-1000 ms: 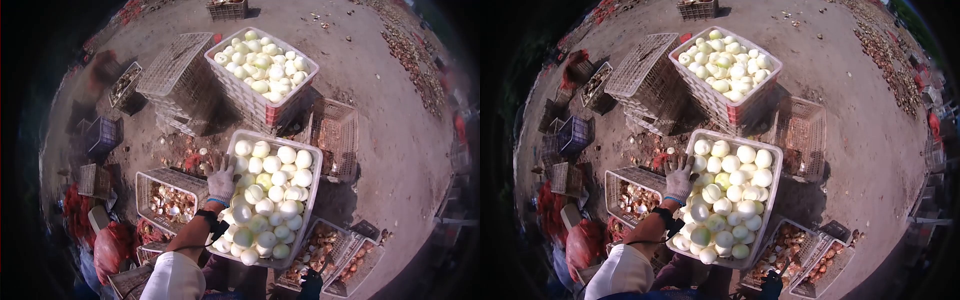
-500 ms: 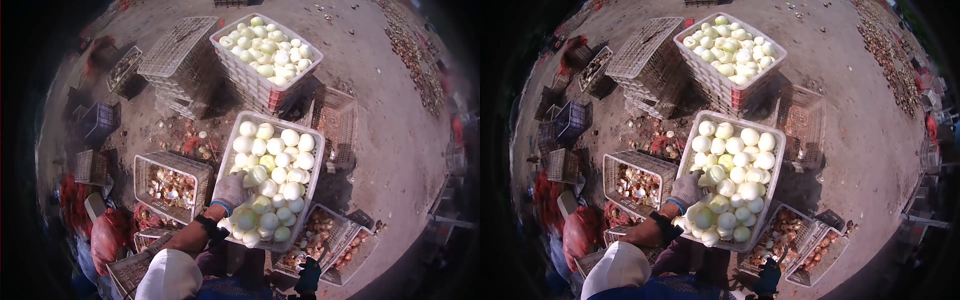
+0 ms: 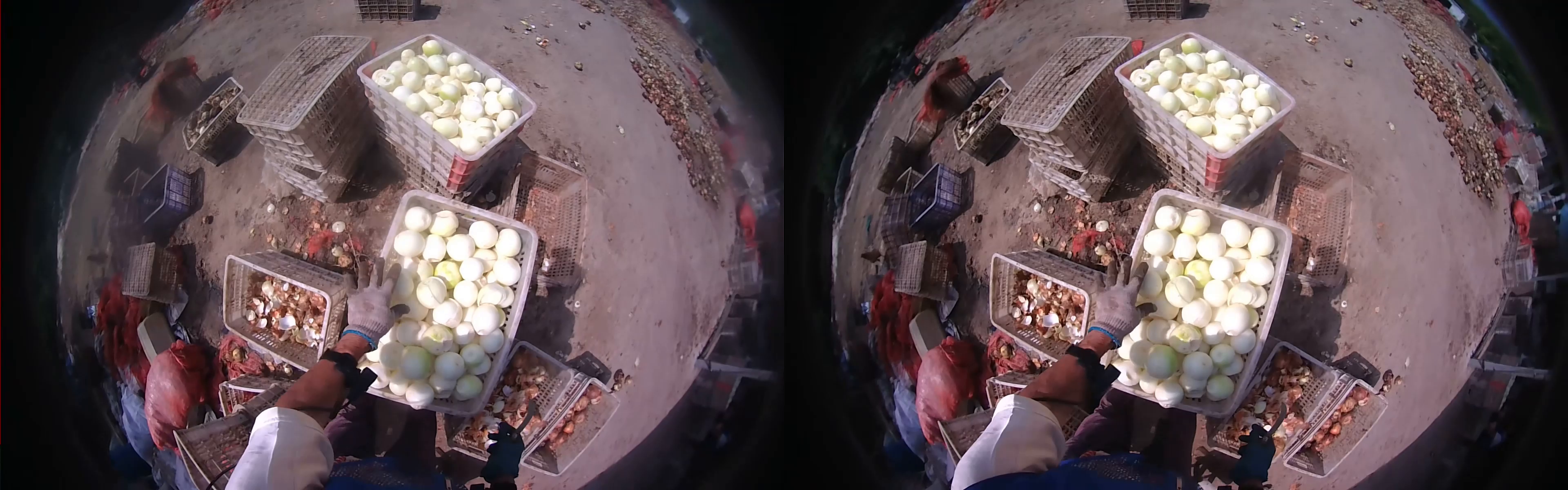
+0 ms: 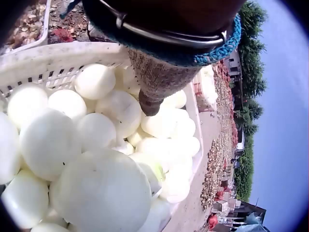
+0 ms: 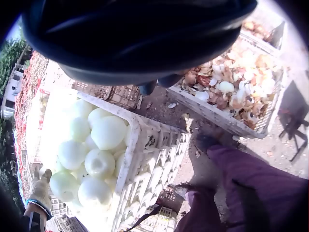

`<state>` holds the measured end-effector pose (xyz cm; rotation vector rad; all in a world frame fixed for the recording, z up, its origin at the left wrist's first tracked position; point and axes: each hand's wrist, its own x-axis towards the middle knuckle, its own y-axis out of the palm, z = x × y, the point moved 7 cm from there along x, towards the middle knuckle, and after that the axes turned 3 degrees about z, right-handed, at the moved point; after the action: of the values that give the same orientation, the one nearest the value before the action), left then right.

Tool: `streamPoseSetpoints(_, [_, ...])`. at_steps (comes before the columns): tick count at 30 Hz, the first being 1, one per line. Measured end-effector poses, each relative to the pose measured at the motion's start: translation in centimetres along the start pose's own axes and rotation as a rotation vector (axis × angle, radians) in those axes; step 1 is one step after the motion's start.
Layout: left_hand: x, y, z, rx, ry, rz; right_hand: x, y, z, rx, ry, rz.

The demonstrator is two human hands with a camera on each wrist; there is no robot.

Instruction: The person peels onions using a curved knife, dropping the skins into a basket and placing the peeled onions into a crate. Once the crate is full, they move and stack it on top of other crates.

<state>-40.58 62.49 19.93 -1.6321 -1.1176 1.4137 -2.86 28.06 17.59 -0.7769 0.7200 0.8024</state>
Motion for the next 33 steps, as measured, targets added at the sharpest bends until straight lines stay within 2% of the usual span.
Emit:
streamPoseSetpoints(3, [0.7, 0.3, 1.4, -0.054, -0.057, 0.004, -0.2, -0.1, -0.5, -0.055, -0.037, -0.013])
streamPoseSetpoints(6, [2.3, 1.9, 1.9, -0.052, -0.086, 0.034, 0.1, -0.2, -0.8, 0.013, 0.008, 0.012])
streamPoseSetpoints(12, [3.7, 1.8, 2.2, -0.052, -0.043, -0.091, -0.5, -0.1, 0.0, 0.018, -0.009, 0.025])
streamPoseSetpoints(17, [3.1, -0.3, 0.5, 0.115, -0.009, 0.081, 0.3, -0.6, -0.4, 0.031, 0.043, 0.014])
streamPoseSetpoints(18, [1.7, -1.1, 0.0, 0.123, 0.019, 0.093, 0.1, -0.5, -0.1, 0.025, 0.05, 0.013])
streamPoseSetpoints(19, [1.3, -0.1, 0.4, 0.043, -0.003, 0.117, 0.1, -0.3, 0.1, 0.028, 0.057, 0.006])
streamPoseSetpoints(22, [1.3, -1.1, 1.3, -0.027, -0.034, 0.063, 0.2, -0.4, -0.3, 0.058, 0.01, 0.043])
streamPoseSetpoints(23, [1.6, -0.7, 1.4, 0.009, -0.005, -0.035, 0.3, -0.4, -0.2, 0.059, 0.027, 0.02])
streamPoseSetpoints(27, [3.2, -1.9, 1.1, -0.003, -0.068, 0.057, -0.5, -0.6, 0.9, 0.057, 0.038, -0.013])
streamPoseSetpoints(31, [1.8, -2.7, -0.8, -0.009, 0.057, -0.063, -1.3, -0.8, 1.1, 0.238, 0.083, 0.055])
streamPoseSetpoints(32, [1.6, -2.5, -2.5, 0.004, 0.128, -0.069, -3.1, 0.0, 3.4, 0.133, 0.071, 0.007])
streamPoseSetpoints(33, [1.5, -1.8, -4.1, -0.004, 0.152, -0.028, -2.6, -0.3, 2.7, 0.111, 0.07, 0.015])
